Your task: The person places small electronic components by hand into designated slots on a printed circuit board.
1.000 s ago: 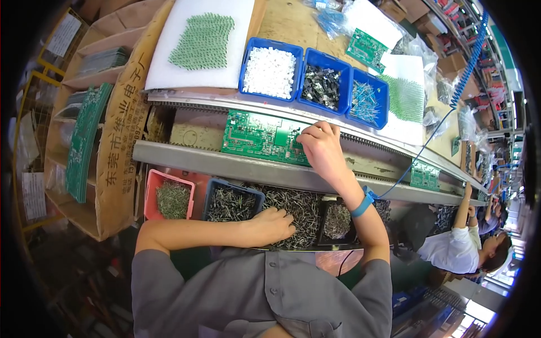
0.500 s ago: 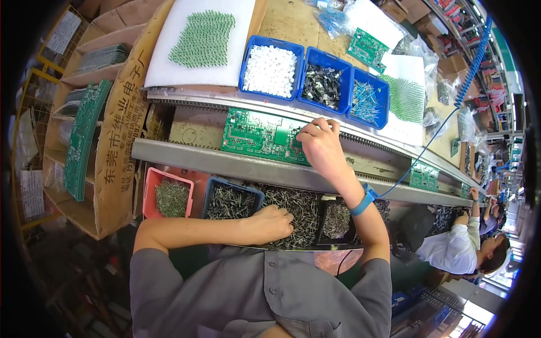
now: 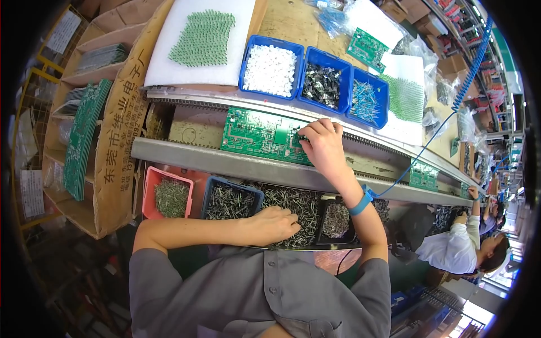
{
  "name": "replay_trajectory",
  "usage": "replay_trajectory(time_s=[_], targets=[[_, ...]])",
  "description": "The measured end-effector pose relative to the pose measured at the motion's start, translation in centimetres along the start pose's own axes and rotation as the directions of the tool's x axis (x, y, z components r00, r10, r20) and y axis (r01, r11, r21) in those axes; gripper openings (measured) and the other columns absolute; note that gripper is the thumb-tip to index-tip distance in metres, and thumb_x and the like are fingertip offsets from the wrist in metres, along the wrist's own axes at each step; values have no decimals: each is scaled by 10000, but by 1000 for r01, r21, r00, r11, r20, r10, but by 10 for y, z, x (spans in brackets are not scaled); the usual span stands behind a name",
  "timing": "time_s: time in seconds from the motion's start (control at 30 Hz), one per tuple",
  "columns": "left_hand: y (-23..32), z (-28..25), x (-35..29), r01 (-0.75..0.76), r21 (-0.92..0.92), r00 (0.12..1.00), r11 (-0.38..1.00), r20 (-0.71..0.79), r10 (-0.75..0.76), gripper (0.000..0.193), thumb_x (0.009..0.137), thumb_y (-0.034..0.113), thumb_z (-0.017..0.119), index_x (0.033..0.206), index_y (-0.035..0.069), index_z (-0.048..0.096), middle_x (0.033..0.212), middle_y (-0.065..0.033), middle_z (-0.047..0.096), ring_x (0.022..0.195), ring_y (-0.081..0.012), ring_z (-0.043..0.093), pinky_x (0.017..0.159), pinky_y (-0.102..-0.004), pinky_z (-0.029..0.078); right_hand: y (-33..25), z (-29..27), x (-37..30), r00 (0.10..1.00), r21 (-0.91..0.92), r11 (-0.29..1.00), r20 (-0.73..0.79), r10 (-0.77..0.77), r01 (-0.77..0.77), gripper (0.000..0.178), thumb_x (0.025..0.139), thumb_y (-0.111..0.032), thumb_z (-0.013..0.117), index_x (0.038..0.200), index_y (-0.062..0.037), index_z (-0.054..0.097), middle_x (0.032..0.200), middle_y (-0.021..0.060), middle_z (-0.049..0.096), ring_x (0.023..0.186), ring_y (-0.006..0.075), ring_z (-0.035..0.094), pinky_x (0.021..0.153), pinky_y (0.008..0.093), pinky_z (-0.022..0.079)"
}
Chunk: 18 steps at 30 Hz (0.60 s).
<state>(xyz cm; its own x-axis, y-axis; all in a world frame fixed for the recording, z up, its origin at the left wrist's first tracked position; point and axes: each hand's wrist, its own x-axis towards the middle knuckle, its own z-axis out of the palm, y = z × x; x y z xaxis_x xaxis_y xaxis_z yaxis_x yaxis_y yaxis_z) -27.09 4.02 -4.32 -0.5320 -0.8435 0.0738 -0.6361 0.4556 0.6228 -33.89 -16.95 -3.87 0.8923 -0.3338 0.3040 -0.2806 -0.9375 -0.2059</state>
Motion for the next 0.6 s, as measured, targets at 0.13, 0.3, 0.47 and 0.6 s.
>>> replay_trajectory(time_s=[0.13, 0.3, 0.47, 0.6], targets=[[1, -1, 0, 25, -16, 999, 1000, 38, -25, 127, 759, 73, 563, 878, 31, 555, 896, -112, 575, 848, -275, 604, 708, -396, 501, 4, 0, -3, 999, 39, 998, 29, 46, -47, 182, 706, -123, 737, 874, -129, 665, 872, -2, 616, 931, 223, 534, 842, 421, 355], [0, -1, 0, 91, -59, 992, 994, 95, -86, 164, 755, 72, 568, 908, 14, 562, 876, -113, 583, 856, -294, 607, 723, -416, 507, -2, -10, -6, 999, 37, 998, -2, 51, -51, 175, 717, -116, 728, 879, -131, 664, 868, -4, 613, 922, 222, 530, 820, 410, 350], [-1, -19, -2, 98, -90, 993, 991, 67, -93, 179, 749, 63, 572, 919, 12, 552, 833, -131, 608, 834, -319, 627, 711, -422, 507, -22, -36, -8, 999, 82, 996, -38, 38, -35, 148, 736, -104, 710, 873, -116, 655, 839, 5, 611, 864, 217, 539, 775, 381, 355], [-15, -60, -14, 272, -318, 948, 908, -75, -311, 157, 788, 79, 593, 939, 56, 555, 825, -143, 636, 820, -337, 633, 694, -425, 494, -44, -58, -14, 996, 230, 973, 78, -34, 15, 104, 739, -56, 700, 820, -70, 637, 719, 68, 604, 716, 268, 586, 664, 378, 432]])
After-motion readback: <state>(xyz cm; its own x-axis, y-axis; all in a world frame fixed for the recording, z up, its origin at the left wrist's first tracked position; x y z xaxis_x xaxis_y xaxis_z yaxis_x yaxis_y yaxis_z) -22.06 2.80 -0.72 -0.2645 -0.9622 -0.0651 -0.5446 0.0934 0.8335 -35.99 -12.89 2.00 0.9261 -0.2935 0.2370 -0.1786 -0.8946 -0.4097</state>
